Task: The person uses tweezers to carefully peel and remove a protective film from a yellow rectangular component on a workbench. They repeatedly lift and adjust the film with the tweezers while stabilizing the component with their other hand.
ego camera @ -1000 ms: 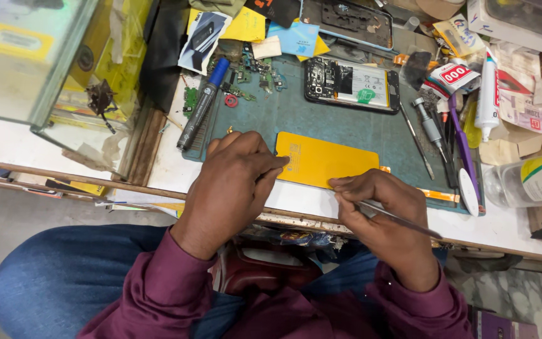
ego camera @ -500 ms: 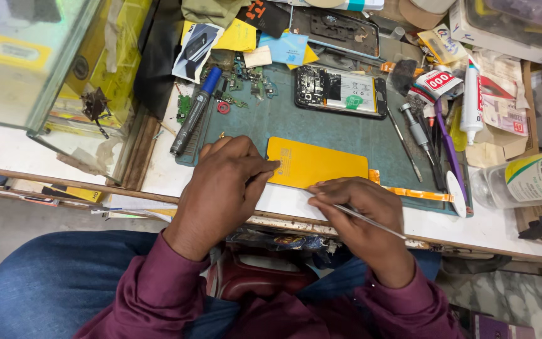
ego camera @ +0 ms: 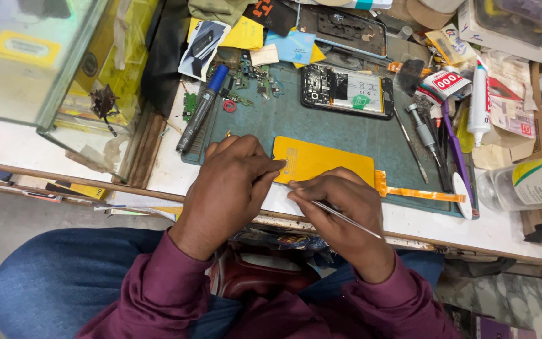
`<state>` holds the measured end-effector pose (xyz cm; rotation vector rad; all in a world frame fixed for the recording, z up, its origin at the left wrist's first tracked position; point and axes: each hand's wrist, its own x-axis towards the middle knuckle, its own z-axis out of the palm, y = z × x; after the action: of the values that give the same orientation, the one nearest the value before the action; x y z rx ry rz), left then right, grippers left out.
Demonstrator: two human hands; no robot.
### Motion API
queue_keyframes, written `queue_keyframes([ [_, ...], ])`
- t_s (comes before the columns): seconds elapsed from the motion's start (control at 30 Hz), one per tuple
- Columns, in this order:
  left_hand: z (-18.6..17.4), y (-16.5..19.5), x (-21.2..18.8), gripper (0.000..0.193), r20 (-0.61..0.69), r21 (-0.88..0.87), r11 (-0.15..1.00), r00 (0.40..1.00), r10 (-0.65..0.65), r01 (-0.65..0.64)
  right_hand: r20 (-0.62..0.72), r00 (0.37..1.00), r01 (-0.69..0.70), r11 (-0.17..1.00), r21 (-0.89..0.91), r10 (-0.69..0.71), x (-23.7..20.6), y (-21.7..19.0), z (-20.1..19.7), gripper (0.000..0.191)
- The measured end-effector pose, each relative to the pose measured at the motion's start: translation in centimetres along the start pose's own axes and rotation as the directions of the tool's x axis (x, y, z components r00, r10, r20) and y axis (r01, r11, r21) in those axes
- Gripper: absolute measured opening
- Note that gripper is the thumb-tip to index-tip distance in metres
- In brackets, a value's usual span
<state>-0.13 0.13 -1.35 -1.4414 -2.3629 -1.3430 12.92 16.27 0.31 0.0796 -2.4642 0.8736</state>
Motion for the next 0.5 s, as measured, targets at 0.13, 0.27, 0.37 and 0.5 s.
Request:
queue_keyframes([
  [0.13, -0.01, 0.04, -0.03, 0.014, 0.002, 0.001, 1.000, 1.000, 0.005, -0.005, -0.011, 0.999, -0.034, 0.999, 0.020, 0.035, -0.27, 0.39, -0.02, 0.012],
  [0.27, -0.21, 0.21, -0.12, 0.019, 0.015, -0.017, 1.000, 1.000, 0.003, -0.003, -0.024, 0.999, -0.034, 0.999, 0.012, 0.034, -0.41, 0.56, 0.02, 0.015],
  [0.37, -0.52, 0.24, -0.21, 0.029, 0.036, -0.018, 1.000, 0.999, 0.004, -0.004, -0.027, 0.999, -0.041, 0.999, 0.028, 0.042, -0.32, 0.59, 0.08, 0.017],
  [0.5, -0.65, 0.29, -0.12, 0.036, 0.070, -0.021, 1.000, 0.997, -0.019, 0.020, -0.022, 0.999, -0.042, 0.999, 0.018, 0.042, -0.28, 0.25, 0.27, 0.015],
])
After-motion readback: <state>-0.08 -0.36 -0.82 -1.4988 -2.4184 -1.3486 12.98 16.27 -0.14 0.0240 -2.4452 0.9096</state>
